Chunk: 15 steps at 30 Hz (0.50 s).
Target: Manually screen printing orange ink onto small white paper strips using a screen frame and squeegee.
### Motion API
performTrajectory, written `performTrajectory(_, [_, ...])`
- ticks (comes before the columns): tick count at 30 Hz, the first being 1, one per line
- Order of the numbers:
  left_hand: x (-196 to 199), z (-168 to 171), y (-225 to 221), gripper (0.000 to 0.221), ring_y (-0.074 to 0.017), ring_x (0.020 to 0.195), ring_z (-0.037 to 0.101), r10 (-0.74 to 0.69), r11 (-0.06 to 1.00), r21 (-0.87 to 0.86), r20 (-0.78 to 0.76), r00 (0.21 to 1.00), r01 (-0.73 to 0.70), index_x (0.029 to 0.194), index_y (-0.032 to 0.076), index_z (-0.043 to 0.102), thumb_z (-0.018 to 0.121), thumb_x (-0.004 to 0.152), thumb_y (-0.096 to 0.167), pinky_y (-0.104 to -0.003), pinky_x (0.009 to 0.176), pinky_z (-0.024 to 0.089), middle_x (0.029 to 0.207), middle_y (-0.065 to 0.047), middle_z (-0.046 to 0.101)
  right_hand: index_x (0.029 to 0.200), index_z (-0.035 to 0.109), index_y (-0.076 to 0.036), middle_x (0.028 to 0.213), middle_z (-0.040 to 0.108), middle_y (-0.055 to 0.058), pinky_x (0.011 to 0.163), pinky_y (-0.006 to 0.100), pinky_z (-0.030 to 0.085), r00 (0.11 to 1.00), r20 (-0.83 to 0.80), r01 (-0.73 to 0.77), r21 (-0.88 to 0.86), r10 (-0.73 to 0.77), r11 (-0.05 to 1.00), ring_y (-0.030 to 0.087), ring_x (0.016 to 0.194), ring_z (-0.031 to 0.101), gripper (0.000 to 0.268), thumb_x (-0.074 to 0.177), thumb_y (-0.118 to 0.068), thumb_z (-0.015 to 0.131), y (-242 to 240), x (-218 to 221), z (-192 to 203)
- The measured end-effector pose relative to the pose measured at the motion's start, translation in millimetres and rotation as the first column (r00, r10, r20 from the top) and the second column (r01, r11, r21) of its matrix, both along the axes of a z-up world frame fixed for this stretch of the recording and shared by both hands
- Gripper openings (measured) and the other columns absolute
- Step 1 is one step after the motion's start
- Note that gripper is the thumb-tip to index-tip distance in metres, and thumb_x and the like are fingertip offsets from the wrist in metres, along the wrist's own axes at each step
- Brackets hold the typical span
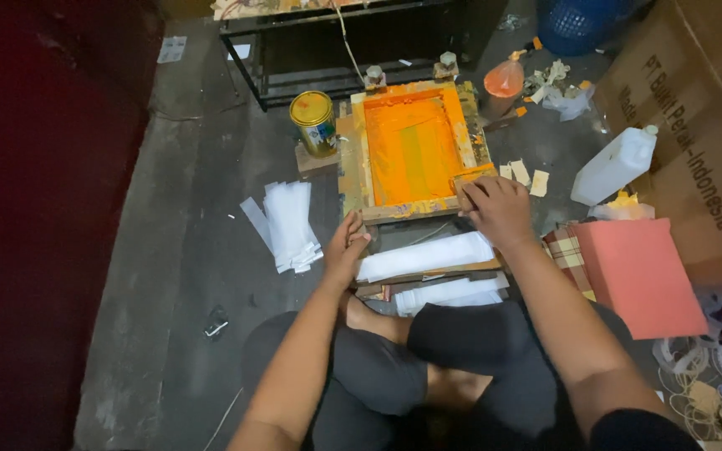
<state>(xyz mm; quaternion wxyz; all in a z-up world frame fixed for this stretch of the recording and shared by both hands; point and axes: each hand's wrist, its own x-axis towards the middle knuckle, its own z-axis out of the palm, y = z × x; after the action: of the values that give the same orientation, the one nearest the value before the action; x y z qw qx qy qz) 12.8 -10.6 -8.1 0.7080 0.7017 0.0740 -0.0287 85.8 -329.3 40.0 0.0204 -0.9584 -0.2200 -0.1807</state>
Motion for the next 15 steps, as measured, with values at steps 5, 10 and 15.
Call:
performTrajectory(5, [5,-21,8,0.085,-0.0412,0.140,0.048,-0.003,1.000,0.013,-0.001,1.000,0.003,0.165,0.004,0.024,0.067,0.097,0.033,-0.057,0.116,0.039,0.158,-0.029,0.043,0.132,0.067,-0.026,0.131,0.063,-0.002,0.111,0.048,0.042,0.995,0.102,-0.012,-0.064,0.019,0.998,0.020,0.132,0.056,0.047,0.087,-0.033,0.077,-2,7,19])
performTrajectory(10, [7,-29,9,0.084,-0.0385,0.139,0.049,-0.014,1.000,0.011,-0.024,1.000,0.015,0.165,0.007,0.025,0.068,0.097,0.032,-0.055,0.116,0.040,0.157,-0.026,0.045,0.136,0.066,-0.025,0.132,0.063,-0.001,0.107,0.046,0.044,0.999,0.017,-0.044,-0.070,0.045,0.997,0.021,0.132,0.056,0.044,0.094,-0.037,0.069,-9,24,49])
performTrajectory(15, [8,-27,4,0.083,-0.0349,0.140,0.047,-0.015,1.000,0.006,-0.035,0.999,0.015,0.164,0.007,0.028,0.069,0.098,0.034,-0.051,0.117,0.038,0.156,-0.024,0.046,0.137,0.068,-0.023,0.131,0.066,0.001,0.095,0.047,0.051,0.995,0.017,-0.099,0.042,0.098,0.994,0.027,0.126,0.061,0.046,0.096,-0.044,0.069,-9,46,93])
